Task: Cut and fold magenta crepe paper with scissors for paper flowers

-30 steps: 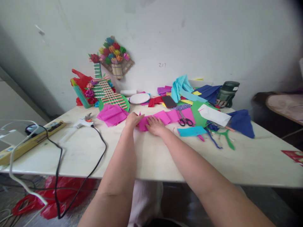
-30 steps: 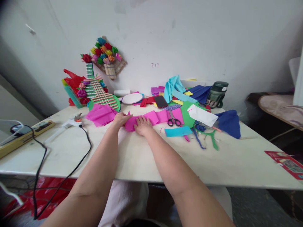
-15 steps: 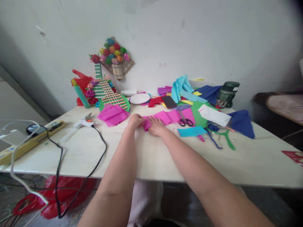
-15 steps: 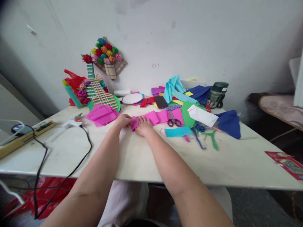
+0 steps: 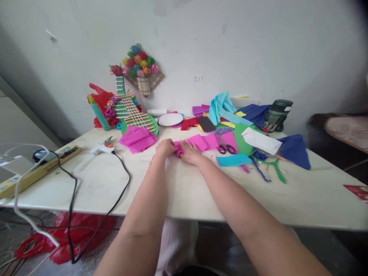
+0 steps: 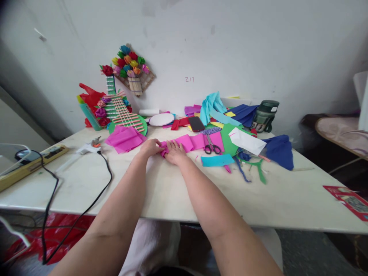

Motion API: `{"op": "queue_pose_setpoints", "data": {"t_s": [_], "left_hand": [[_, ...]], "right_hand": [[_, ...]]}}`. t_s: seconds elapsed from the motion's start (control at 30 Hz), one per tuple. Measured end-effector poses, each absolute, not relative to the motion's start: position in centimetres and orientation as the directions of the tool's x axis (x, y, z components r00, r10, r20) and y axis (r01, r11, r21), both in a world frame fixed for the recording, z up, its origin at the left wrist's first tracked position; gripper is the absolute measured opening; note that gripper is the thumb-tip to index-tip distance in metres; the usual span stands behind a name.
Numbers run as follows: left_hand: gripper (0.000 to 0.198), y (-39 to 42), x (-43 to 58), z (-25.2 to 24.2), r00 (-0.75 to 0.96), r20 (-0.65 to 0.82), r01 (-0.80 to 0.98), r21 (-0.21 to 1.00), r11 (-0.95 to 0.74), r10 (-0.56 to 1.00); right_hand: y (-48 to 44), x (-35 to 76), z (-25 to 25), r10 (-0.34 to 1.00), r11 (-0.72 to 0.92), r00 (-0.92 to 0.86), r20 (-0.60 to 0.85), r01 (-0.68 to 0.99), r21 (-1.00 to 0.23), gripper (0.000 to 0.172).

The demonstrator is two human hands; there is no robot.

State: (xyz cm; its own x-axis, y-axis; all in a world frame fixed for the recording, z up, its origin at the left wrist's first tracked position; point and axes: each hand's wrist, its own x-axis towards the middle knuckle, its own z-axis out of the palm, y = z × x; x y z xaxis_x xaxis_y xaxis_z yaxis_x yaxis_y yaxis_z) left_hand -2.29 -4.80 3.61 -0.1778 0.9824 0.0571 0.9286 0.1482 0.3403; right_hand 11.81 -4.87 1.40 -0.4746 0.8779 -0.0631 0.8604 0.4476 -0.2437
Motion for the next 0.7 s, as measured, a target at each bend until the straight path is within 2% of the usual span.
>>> {"op": "queue_pose_setpoints", "data": {"t_s": [0.27,0.43,0.57,0.7], "left_hand": [[0.043,-4.2,-2.8,3.2,-0.124,-0.005,0.909,0.401,0.116,0.992],[0.041,-4.4,-2.7,3.3,-0.123,-0.01,0.904,0.411,0.116,0.992],[0.039,-4.6,-2.6,3.6,-0.123,-0.015,0.901,0.418,0.118,0.992],[0.043,-4.7,-2.6,3.8,-0.104,-0.029,0.912,0.397,0.107,0.994]], "right_hand": [[-4.2,13.4,2.7,0.805,0.501,-0.581,-0.119,0.773,-0.389,0.084],[-3.2,13.7,2.4,0.76,0.519,-0.64,-0.114,0.703,-0.486,0.059],[-2.8,13.8,2.1,0.782,0.497,-0.618,-0.082,0.698,-0.515,0.055],[-3.2,14.8,2.6,0.744,0.462,-0.667,-0.028,0.545,-0.699,0.055]]}}
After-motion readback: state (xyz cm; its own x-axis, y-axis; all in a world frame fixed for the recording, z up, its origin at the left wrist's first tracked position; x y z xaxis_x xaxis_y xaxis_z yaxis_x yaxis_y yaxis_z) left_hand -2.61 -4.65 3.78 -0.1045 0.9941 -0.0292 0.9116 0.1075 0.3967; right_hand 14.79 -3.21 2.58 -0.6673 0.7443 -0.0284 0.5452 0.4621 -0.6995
